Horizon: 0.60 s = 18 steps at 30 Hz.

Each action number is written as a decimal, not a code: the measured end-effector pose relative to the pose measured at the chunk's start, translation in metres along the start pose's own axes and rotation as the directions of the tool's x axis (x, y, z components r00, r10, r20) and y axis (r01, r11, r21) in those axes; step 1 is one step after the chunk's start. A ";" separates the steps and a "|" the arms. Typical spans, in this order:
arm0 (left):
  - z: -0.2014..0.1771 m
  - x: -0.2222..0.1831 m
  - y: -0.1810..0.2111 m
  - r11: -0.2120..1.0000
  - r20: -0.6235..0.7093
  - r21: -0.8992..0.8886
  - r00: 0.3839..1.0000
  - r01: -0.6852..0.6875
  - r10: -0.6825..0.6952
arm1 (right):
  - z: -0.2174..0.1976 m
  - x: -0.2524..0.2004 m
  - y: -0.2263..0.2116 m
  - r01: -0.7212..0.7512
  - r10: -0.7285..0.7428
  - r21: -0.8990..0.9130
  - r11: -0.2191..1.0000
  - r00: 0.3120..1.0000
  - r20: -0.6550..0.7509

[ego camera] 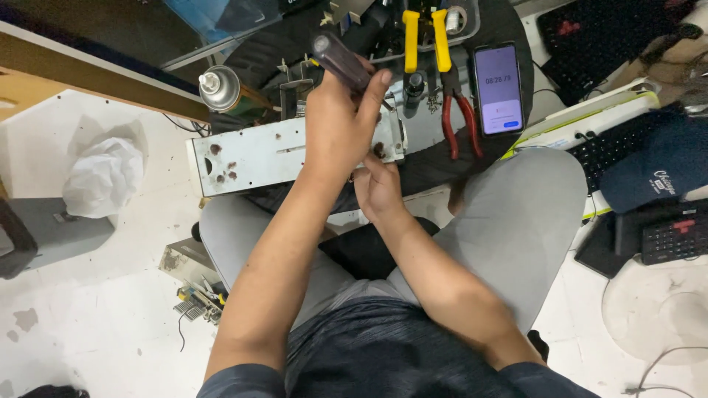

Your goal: Removing multiple screws from a metal device chassis using a manual screwdriver on a repair bench.

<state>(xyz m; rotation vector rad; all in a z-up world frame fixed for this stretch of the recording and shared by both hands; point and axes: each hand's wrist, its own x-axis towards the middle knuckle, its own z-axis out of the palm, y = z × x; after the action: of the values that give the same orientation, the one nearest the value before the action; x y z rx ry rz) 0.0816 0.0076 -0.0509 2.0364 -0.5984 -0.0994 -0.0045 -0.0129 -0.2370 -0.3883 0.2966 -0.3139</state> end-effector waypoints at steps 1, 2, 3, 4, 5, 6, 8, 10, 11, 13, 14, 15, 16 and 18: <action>0.001 0.000 -0.001 1.000 -0.006 -0.001 1.000 0.012 -0.012 | -0.003 0.001 0.002 -0.003 0.002 -0.003 1.000 0.999 -0.042; 0.002 -0.001 -0.002 1.000 -0.012 -0.002 1.000 0.023 -0.023 | -0.006 0.002 0.005 -0.005 0.005 -0.006 1.000 0.996 -0.085; 0.002 0.000 -0.002 1.000 -0.010 -0.003 1.000 0.024 -0.024 | -0.002 0.001 0.003 -0.005 0.004 -0.007 1.000 0.996 -0.087; 0.002 0.000 -0.003 1.000 -0.014 -0.002 1.000 0.010 -0.010 | 0.002 0.001 0.001 0.022 -0.022 -0.014 1.000 0.998 -0.054; 0.002 0.000 -0.004 1.000 -0.020 0.000 1.000 -0.003 0.003 | 0.006 0.001 -0.001 0.046 -0.047 -0.020 0.999 0.999 -0.018; 0.002 0.000 -0.003 1.000 -0.021 -0.001 1.000 -0.002 0.002 | 0.004 0.001 -0.001 0.045 -0.046 -0.022 0.999 0.999 -0.018; 0.001 0.000 -0.002 1.000 -0.008 -0.004 1.000 -0.010 0.010 | 0.003 0.000 0.000 0.026 -0.027 -0.022 0.999 0.999 -0.037; 0.001 0.001 -0.006 1.000 -0.004 0.000 1.000 -0.020 0.020 | 0.003 0.000 -0.001 0.008 -0.009 -0.021 1.000 0.998 -0.063; 0.002 0.001 -0.007 1.000 0.001 0.004 1.000 -0.031 0.031 | 0.003 0.000 -0.001 -0.010 0.008 -0.019 1.000 0.996 -0.089; 0.000 0.005 -0.006 0.998 0.023 -0.002 0.998 -0.055 0.055 | 0.011 -0.001 -0.005 0.015 -0.016 -0.019 1.000 0.998 -0.069; -0.001 0.007 -0.005 0.997 0.045 -0.007 0.996 -0.080 0.080 | 0.015 -0.002 -0.007 0.039 -0.040 -0.019 0.999 0.998 -0.046; -0.003 0.007 -0.006 0.997 0.045 -0.009 0.996 -0.079 0.079 | 0.012 -0.001 -0.005 0.039 -0.040 -0.020 0.999 0.998 -0.047; -0.004 0.008 -0.008 0.994 0.079 0.002 0.991 -0.112 0.111 | 0.009 0.000 -0.003 0.048 -0.049 -0.026 0.999 0.998 -0.049; -0.005 0.013 -0.011 0.989 0.116 0.008 0.983 -0.147 0.145 | 0.013 -0.001 -0.006 0.060 -0.062 -0.032 0.998 0.997 -0.052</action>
<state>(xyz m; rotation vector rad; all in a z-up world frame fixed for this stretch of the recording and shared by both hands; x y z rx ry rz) 0.0985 0.0102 -0.0547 2.0061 -0.8209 -0.1256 -0.0022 -0.0136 -0.2224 -0.4202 0.3423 -0.3802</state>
